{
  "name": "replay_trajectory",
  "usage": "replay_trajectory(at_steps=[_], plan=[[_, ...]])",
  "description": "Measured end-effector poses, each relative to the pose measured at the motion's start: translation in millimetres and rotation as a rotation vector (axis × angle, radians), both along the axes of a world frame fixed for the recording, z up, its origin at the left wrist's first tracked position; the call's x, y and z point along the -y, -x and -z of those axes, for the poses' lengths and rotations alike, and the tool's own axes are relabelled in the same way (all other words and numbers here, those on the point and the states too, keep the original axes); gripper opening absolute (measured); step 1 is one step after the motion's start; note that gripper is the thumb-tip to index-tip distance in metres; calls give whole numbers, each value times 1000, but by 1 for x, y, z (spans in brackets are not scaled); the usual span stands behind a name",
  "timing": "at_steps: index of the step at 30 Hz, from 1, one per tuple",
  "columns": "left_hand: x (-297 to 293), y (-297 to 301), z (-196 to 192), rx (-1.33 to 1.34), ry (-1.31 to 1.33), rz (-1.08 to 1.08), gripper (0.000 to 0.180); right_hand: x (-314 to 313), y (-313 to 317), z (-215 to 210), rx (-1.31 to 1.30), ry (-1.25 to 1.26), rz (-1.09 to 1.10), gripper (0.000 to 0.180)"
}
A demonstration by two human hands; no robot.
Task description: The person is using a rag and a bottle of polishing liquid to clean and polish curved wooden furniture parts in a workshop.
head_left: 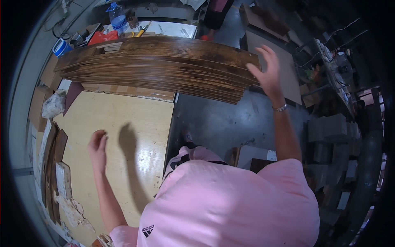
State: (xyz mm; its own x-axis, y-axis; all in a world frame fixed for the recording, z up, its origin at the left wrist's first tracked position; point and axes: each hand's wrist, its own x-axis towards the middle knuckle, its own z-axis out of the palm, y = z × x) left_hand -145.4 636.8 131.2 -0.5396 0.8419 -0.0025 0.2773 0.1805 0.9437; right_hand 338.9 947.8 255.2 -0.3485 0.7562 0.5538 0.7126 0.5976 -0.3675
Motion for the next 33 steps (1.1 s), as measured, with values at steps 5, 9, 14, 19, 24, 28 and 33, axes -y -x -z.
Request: replay_trajectory(at_steps=[5,9,14,19,24,28,33], plan=[[-22,-64,-1,-117,114,210,20,-11,76,-12,335,124,-254,95],[28,-66,18,-57,158,86,19,-35,93,7,564,139,-277,103],[141,-60,44,177,146,-393,17,-52,96,7,556,237,-440,99],[235,-65,72,231,61,-680,15,-53,100,2,528,338,-471,97],[289,-74,102,278,-17,-834,14,-58,102,2,488,449,-492,99],[291,-86,103,286,-34,-821,15,-65,100,4,413,509,-509,100],[289,-99,99,261,-74,-745,15,-76,108,3,475,484,-500,103]])
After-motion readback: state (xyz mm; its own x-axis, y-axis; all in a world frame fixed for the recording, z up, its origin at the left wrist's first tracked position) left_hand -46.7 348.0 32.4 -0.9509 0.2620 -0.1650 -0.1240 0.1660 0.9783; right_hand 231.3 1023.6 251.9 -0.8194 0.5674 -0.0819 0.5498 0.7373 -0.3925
